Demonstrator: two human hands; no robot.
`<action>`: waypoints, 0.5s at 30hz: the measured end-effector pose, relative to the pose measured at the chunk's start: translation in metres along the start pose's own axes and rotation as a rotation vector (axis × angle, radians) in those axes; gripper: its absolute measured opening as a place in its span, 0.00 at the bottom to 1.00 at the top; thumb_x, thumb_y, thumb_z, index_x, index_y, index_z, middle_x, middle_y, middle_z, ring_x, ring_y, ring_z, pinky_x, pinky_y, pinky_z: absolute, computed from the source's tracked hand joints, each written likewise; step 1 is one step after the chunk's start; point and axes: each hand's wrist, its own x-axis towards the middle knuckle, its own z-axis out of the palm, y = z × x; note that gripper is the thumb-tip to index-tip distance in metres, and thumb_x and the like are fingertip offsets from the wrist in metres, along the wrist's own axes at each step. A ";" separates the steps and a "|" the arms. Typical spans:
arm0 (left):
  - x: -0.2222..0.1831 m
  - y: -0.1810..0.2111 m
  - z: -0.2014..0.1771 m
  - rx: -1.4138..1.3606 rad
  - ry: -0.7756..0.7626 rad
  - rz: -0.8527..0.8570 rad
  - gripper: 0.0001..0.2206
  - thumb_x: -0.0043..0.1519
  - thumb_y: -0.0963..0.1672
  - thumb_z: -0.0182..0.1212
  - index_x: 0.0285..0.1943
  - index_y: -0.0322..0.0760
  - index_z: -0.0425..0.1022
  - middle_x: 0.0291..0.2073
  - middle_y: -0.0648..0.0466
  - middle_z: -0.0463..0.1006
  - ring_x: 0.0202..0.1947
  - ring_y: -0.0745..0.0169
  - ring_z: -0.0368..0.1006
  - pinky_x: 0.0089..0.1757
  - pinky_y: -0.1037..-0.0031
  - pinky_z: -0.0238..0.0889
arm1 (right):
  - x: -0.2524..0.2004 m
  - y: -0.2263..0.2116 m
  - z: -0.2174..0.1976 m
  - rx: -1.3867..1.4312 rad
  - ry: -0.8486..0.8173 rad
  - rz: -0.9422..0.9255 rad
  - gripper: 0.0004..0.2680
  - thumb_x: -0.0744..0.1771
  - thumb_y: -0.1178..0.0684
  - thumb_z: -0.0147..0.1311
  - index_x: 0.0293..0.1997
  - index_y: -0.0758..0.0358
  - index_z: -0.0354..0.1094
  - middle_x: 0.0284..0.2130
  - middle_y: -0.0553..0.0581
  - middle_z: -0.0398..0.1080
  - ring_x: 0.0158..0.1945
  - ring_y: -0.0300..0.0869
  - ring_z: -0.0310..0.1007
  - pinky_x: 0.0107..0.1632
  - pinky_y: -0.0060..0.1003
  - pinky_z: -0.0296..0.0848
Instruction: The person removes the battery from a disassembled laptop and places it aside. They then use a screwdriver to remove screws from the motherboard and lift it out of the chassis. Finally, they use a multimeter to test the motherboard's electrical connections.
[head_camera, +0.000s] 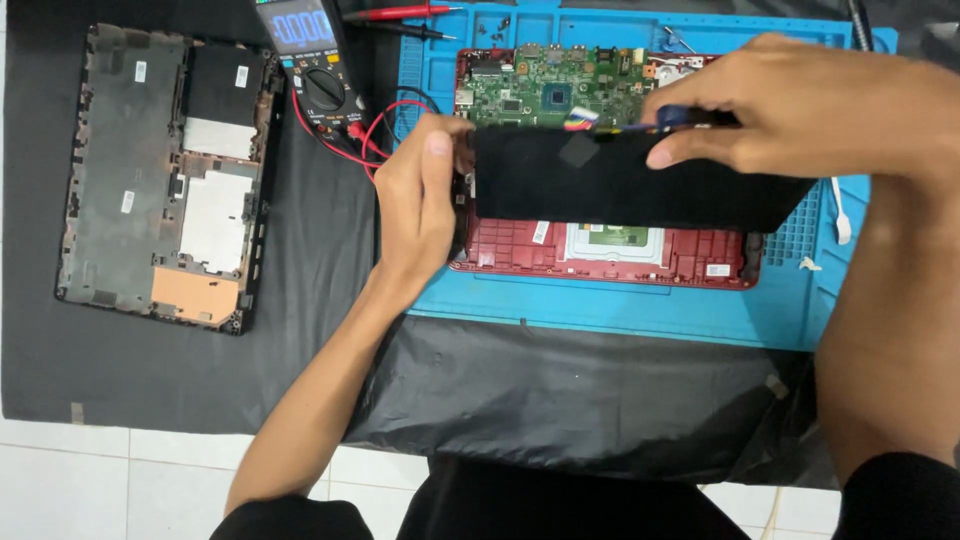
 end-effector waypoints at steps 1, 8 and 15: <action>0.002 -0.002 -0.001 0.001 0.002 0.000 0.18 0.78 0.45 0.40 0.51 0.26 0.75 0.36 0.48 0.76 0.37 0.63 0.74 0.43 0.71 0.68 | 0.009 0.026 0.017 -0.001 0.000 -0.002 0.20 0.67 0.35 0.53 0.63 0.49 0.72 0.32 0.62 0.79 0.32 0.52 0.80 0.38 0.44 0.76; 0.009 -0.015 -0.010 -0.562 -0.252 -0.258 0.20 0.77 0.48 0.41 0.52 0.25 0.75 0.36 0.51 0.79 0.40 0.64 0.78 0.46 0.70 0.71 | 0.008 0.049 0.008 -0.020 0.034 0.079 0.20 0.68 0.36 0.55 0.66 0.49 0.71 0.29 0.60 0.74 0.29 0.46 0.74 0.35 0.39 0.73; 0.004 0.007 -0.017 -0.691 -0.468 -0.218 0.13 0.77 0.45 0.49 0.52 0.25 0.71 0.37 0.49 0.81 0.44 0.62 0.81 0.52 0.71 0.70 | 0.040 0.082 0.029 0.363 -0.013 -0.116 0.21 0.65 0.37 0.57 0.57 0.60 0.72 0.38 0.53 0.79 0.40 0.37 0.76 0.43 0.37 0.72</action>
